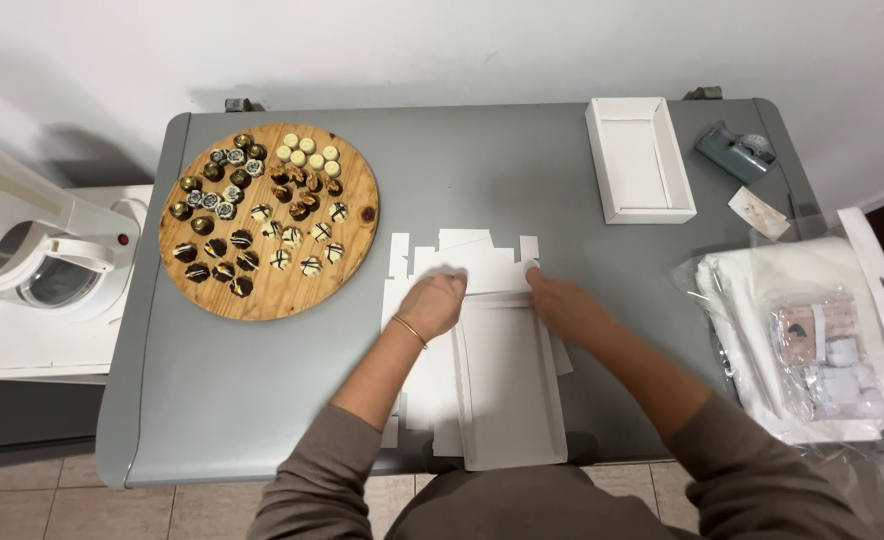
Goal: The person folds flat pre-cut cardboard blanks into open gift boxes, pressing the sides and tabs to shape each one, and stacks the finished boxes at the top of the table. They repeat the folding process with additional blanks while a tray of chocolates sits nearby.
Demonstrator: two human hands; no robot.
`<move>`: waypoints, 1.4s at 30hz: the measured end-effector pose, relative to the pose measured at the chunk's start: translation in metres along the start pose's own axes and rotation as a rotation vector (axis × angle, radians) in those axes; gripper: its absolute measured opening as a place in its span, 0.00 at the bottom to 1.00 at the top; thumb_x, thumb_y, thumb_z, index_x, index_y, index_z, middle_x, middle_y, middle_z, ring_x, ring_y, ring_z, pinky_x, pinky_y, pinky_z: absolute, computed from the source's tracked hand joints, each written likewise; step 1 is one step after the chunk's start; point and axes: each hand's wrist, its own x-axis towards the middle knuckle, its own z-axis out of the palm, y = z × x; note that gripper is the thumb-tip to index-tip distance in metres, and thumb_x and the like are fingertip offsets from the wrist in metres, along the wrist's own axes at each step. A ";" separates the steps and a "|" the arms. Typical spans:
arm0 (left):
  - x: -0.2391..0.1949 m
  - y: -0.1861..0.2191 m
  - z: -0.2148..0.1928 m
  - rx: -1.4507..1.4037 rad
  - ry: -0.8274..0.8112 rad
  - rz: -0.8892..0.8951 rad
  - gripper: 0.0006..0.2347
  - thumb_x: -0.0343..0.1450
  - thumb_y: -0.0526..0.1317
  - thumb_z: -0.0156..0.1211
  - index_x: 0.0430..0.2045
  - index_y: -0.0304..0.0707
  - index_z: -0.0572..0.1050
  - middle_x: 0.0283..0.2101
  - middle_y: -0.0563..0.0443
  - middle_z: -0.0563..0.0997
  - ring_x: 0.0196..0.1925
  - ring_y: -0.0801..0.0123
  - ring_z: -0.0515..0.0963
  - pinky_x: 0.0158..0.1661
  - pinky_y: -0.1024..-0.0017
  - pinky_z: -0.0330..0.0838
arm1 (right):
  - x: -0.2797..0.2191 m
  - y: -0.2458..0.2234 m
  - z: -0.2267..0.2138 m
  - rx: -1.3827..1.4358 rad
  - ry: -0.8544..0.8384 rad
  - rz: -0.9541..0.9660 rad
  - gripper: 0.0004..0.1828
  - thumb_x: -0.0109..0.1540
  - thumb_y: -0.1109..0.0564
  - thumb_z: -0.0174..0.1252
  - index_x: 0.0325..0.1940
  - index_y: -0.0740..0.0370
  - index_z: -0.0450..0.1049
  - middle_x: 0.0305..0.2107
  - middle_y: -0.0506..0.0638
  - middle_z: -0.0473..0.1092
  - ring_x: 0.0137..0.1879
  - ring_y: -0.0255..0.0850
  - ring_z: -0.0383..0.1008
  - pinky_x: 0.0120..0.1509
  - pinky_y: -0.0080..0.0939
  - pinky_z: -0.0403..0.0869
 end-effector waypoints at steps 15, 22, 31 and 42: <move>0.013 0.051 -0.025 0.512 -0.325 0.268 0.29 0.78 0.37 0.41 0.73 0.82 0.47 0.58 0.51 0.72 0.55 0.64 0.77 0.49 0.69 0.73 | -0.005 0.012 0.027 0.400 0.251 0.022 0.10 0.64 0.55 0.55 0.44 0.63 0.66 0.30 0.61 0.75 0.37 0.57 0.77 0.43 0.55 0.73; 0.024 0.063 -0.019 0.626 -0.472 0.298 0.35 0.75 0.40 0.49 0.74 0.76 0.39 0.58 0.46 0.72 0.53 0.63 0.78 0.46 0.71 0.75 | -0.005 0.016 0.037 0.437 0.285 -0.057 0.14 0.57 0.56 0.61 0.42 0.63 0.65 0.24 0.57 0.72 0.34 0.54 0.76 0.40 0.52 0.73; 0.031 0.052 -0.037 0.538 -0.463 0.281 0.31 0.79 0.35 0.44 0.73 0.81 0.45 0.57 0.46 0.77 0.49 0.63 0.83 0.44 0.69 0.78 | -0.005 0.012 0.018 0.440 0.189 -0.018 0.16 0.59 0.55 0.61 0.47 0.61 0.66 0.28 0.56 0.71 0.36 0.51 0.74 0.44 0.50 0.73; 0.018 0.046 -0.084 -0.197 -0.591 -0.191 0.44 0.60 0.19 0.56 0.72 0.62 0.55 0.55 0.44 0.79 0.35 0.59 0.86 0.27 0.68 0.82 | -0.024 -0.087 0.052 0.419 0.259 -0.132 0.23 0.57 0.49 0.67 0.46 0.64 0.66 0.41 0.58 0.68 0.46 0.52 0.71 0.50 0.50 0.71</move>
